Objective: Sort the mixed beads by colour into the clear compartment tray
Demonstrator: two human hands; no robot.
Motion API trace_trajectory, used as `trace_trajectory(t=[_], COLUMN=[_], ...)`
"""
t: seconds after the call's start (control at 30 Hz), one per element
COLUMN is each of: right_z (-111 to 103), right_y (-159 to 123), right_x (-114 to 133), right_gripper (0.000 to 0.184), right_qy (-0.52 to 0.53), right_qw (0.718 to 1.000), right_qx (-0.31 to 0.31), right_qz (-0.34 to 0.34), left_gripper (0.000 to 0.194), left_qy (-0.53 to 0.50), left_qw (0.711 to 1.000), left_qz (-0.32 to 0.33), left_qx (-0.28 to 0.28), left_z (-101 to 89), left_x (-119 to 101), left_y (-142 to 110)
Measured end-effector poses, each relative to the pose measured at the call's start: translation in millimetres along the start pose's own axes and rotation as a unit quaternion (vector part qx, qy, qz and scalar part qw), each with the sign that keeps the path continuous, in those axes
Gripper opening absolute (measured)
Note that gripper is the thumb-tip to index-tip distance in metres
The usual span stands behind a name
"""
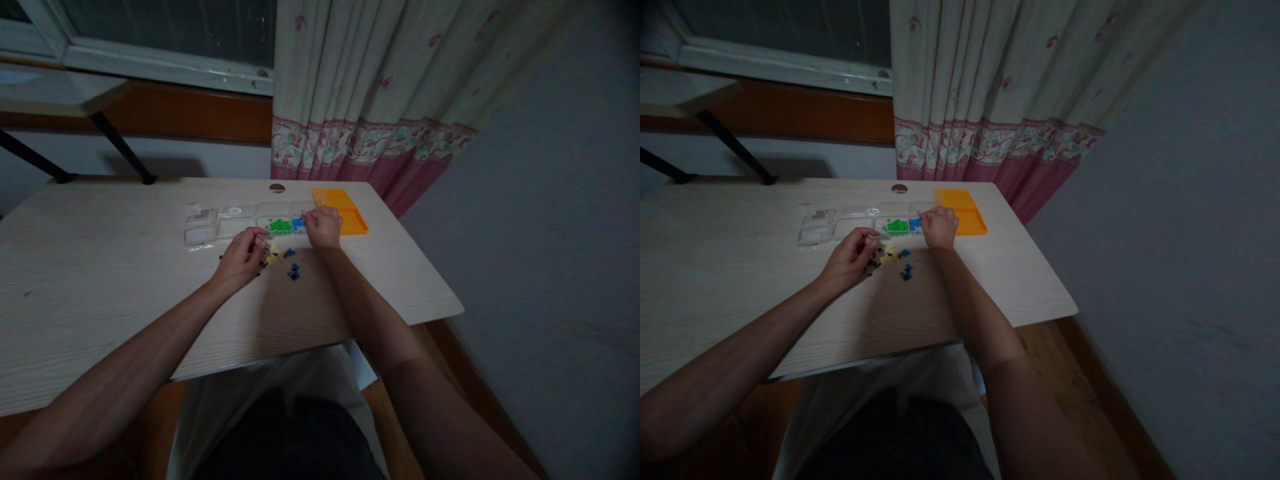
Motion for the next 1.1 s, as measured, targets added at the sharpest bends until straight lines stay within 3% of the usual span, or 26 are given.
trace_trajectory(t=[0.2, 0.33, 0.63, 0.87, 1.1], right_z=[-4, -4, -2, 0, 0], right_y=[0, -1, 0, -1, -1], right_x=[4, 7, 10, 10, 10], right_gripper=[0.046, 0.047, 0.052, 0.054, 0.052], right_qy=[0.007, 0.013, 0.023, 0.038, 0.048], right_qw=[1.0, 1.0, 1.0, 0.999, 0.999], right_qx=[-0.002, 0.009, 0.006, 0.006, 0.0], right_qz=[0.005, 0.009, -0.004, -0.007, -0.015], left_gripper=[0.028, 0.03, 0.024, 0.015, 0.018], left_qy=[0.097, 0.095, 0.116, 0.132, 0.163], left_qw=[0.981, 0.967, 0.948, 0.947, 0.945], left_qz=[0.156, 0.206, 0.239, 0.237, 0.229], left_qx=[0.055, 0.117, 0.177, 0.171, 0.168], left_z=[12.3, 24.7, 40.3, 38.0, 39.6], left_x=[-25, -37, -38, -37, -37], left_y=[-6, -17, -28, -25, -23])
Point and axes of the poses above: each hand's wrist, its own y-axis towards the middle knuckle, its own z-axis out of the palm, x = y × z, the point moved 9 cm from there along y, towards the middle knuckle, and after that the axes turned 8 degrees about -x, right-handed, at the moved point
